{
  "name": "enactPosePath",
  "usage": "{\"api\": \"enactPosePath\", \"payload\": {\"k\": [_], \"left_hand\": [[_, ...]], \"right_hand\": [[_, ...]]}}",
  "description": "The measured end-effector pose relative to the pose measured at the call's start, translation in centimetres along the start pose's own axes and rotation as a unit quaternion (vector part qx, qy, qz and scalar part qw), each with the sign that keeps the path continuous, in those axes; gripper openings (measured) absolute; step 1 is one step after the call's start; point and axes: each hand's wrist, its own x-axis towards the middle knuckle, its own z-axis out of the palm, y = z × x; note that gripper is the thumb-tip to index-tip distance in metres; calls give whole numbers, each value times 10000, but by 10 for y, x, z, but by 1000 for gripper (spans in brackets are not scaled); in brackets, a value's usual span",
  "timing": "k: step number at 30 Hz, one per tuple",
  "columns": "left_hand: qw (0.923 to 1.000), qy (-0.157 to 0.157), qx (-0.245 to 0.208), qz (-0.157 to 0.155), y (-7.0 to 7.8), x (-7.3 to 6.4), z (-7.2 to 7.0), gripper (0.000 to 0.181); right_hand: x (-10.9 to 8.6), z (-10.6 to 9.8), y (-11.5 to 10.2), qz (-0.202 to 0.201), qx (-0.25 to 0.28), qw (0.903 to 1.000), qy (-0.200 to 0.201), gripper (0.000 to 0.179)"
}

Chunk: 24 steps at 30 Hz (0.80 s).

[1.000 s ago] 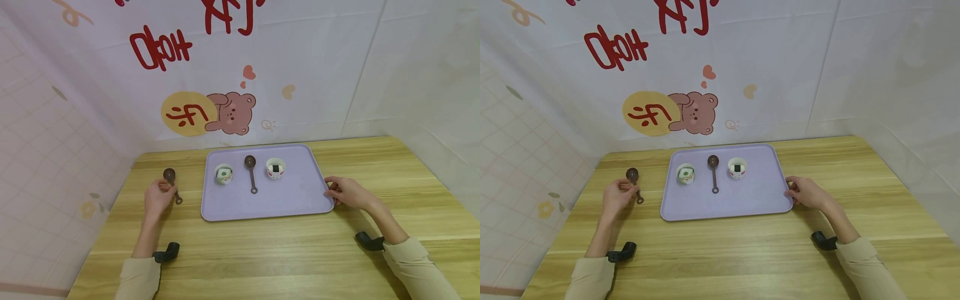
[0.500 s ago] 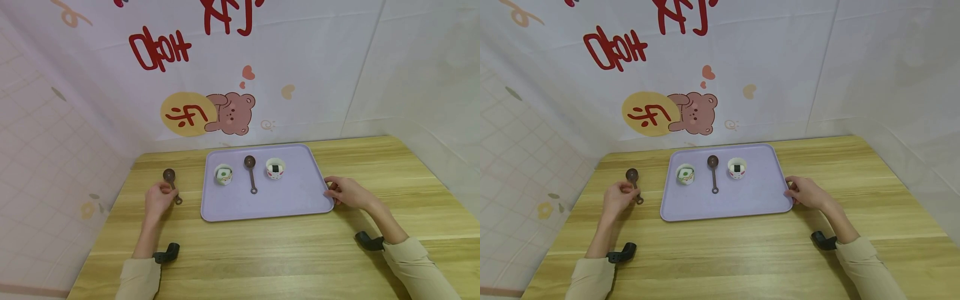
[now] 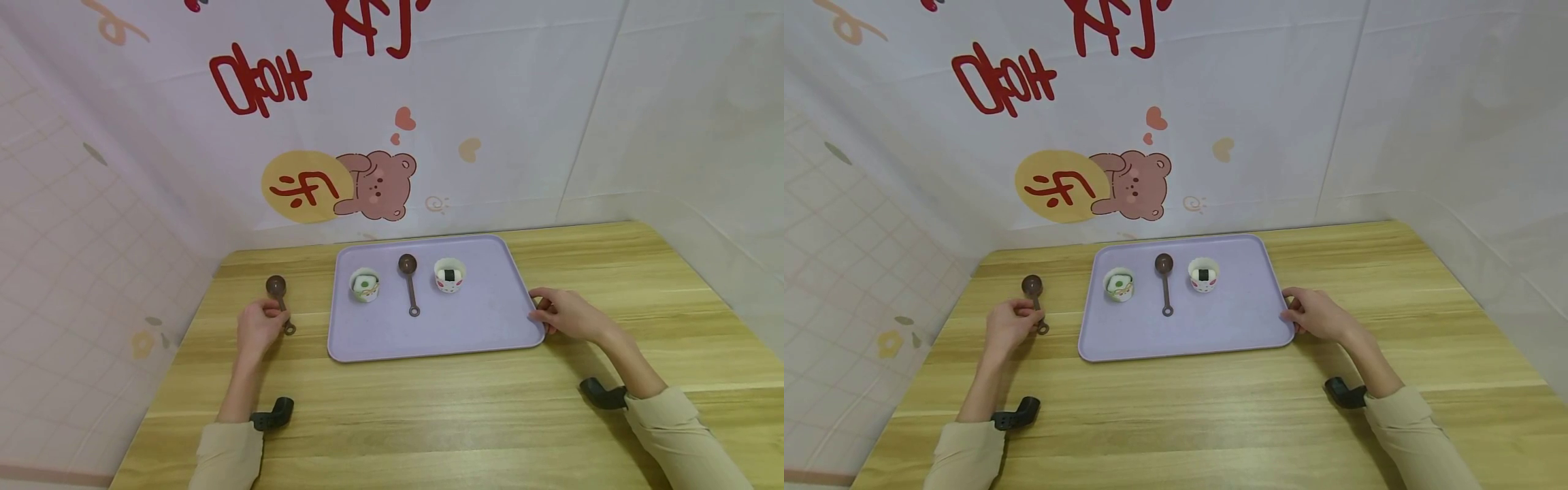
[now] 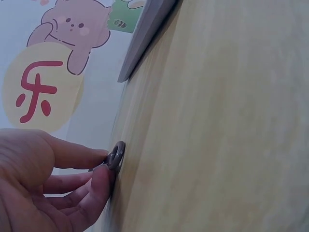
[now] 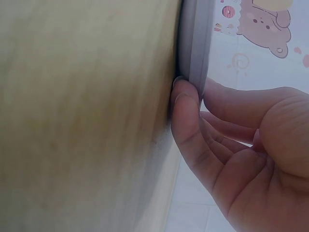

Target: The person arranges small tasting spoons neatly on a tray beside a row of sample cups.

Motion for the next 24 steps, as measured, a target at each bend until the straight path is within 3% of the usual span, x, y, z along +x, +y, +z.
{"api": "enactPosePath", "payload": {"k": [24], "left_hand": [[9999, -17, -76, -67, 4, 0, -3, 29]], "right_hand": [[-1, -2, -4, 23, -16, 10000, 14, 43]]}}
